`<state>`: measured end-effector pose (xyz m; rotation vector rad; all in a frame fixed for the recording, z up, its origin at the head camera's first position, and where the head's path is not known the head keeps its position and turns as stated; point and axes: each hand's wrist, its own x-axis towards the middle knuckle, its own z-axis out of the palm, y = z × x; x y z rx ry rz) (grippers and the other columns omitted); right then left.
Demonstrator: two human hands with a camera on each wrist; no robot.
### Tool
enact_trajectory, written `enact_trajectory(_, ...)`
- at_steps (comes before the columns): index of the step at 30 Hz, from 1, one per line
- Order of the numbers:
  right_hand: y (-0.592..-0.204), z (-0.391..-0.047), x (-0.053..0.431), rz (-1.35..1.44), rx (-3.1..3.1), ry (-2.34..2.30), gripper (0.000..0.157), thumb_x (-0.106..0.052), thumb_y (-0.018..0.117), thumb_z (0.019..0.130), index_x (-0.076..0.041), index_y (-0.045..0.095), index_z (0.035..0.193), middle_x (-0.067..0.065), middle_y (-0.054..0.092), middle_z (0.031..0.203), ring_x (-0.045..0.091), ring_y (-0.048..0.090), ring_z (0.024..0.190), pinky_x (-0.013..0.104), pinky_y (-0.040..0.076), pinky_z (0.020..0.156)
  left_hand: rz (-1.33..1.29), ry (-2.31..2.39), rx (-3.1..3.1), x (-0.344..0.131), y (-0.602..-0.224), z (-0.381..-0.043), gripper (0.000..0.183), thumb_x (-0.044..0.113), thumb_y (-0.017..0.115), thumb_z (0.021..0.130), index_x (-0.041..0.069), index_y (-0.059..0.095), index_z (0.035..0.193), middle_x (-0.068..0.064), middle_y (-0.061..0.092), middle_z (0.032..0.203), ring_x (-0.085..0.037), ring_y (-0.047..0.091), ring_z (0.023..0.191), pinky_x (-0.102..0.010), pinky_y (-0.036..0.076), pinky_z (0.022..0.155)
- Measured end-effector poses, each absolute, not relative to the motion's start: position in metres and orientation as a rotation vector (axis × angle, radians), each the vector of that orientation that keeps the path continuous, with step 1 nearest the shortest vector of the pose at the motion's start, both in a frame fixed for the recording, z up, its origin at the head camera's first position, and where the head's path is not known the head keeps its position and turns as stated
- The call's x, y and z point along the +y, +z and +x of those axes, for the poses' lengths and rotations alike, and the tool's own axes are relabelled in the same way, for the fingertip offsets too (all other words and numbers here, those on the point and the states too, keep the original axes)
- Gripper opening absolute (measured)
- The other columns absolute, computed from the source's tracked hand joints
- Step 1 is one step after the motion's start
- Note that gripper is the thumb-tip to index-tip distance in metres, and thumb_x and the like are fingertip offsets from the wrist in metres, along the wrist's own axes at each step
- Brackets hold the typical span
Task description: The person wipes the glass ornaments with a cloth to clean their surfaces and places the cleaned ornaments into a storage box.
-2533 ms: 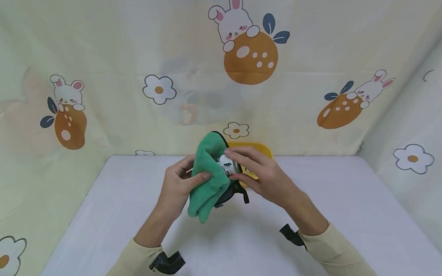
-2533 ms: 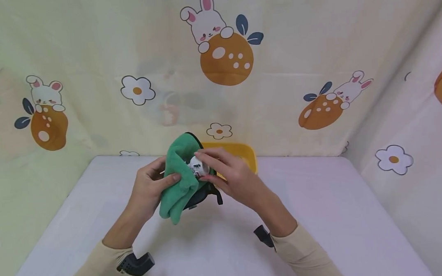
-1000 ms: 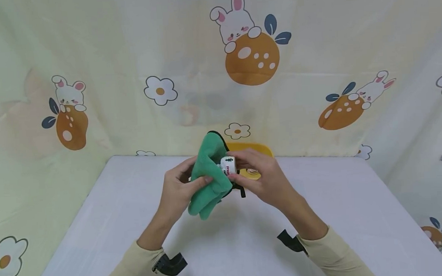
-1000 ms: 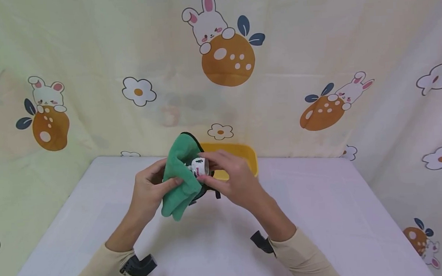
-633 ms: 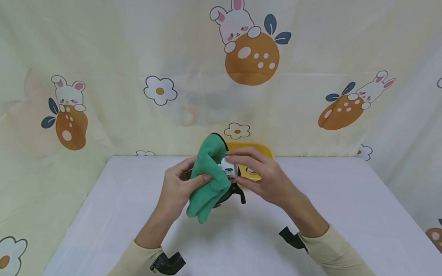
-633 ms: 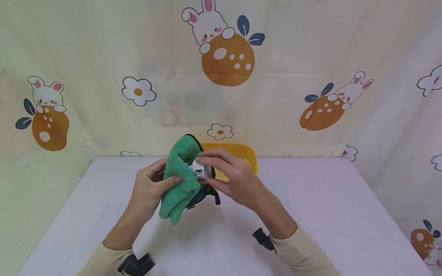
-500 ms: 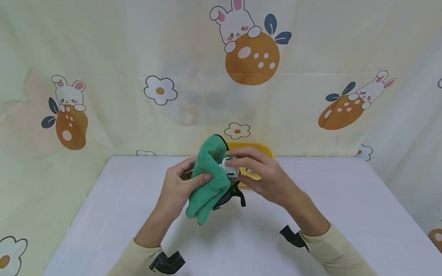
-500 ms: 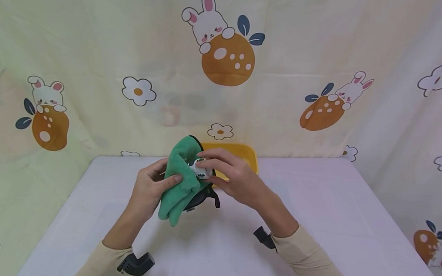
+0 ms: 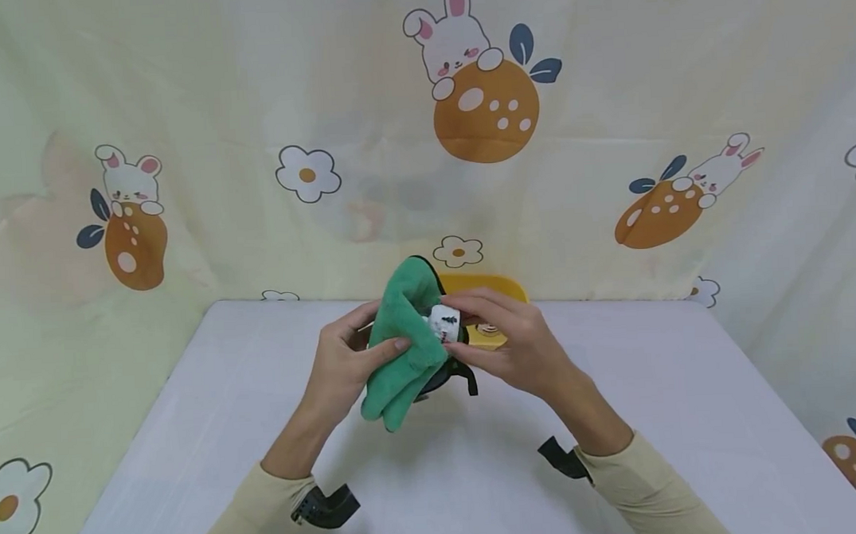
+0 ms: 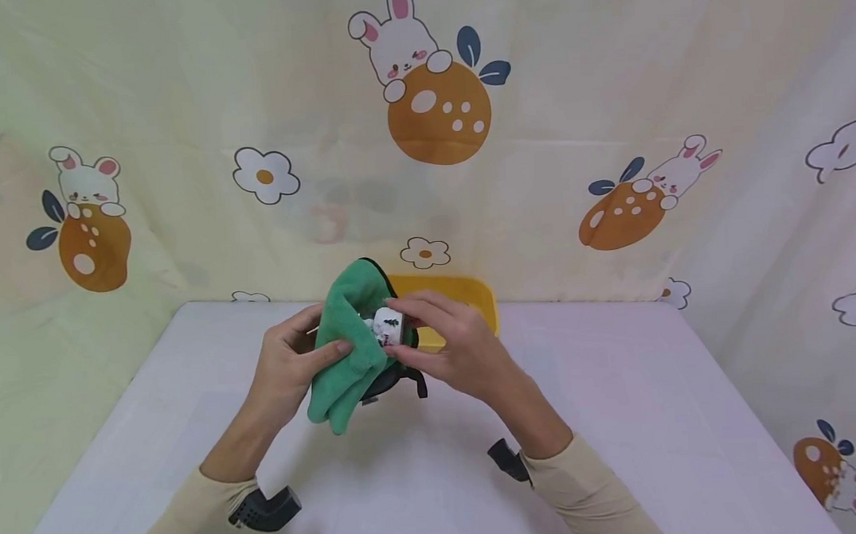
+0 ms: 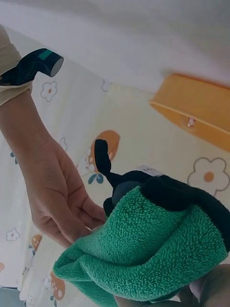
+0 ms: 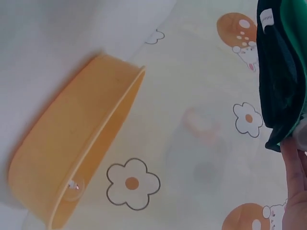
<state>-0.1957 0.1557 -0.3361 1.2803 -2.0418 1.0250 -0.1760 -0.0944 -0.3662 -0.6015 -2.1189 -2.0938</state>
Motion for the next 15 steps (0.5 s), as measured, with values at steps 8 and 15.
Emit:
enact_trajectory(8,-0.3370,-0.1941,0.1556,1.196,-2.150,1.178,0.045,-0.002,0.082,0.082,-0.002,0.068,0.125,0.008,0.072,0.108,0.015,0.073,0.086,0.028,0.062,0.075,-0.701,-1.925,-2.101,-0.0942,-0.3682,-0.1753,0.052,0.011,0.080,0.088,0.013,0.063,0.137,-0.008,0.068,0.126,-0.024,0.070,0.106,-0.036,0.061,0.086)
enact_trajectory(15,-0.3296,-0.1895,0.1543,1.092,-2.323,1.302,0.021,-0.009,0.074,0.093,-0.004,0.071,0.114,0.002,0.073,0.097,0.009,0.071,0.078,0.026,0.062,0.071,-0.775,-1.847,-2.090,-0.0938,-0.3677,-0.1739,0.055,0.006,0.079,0.087,0.015,0.062,0.139,-0.005,0.066,0.128,-0.022,0.067,0.109,-0.036,0.061,0.088)
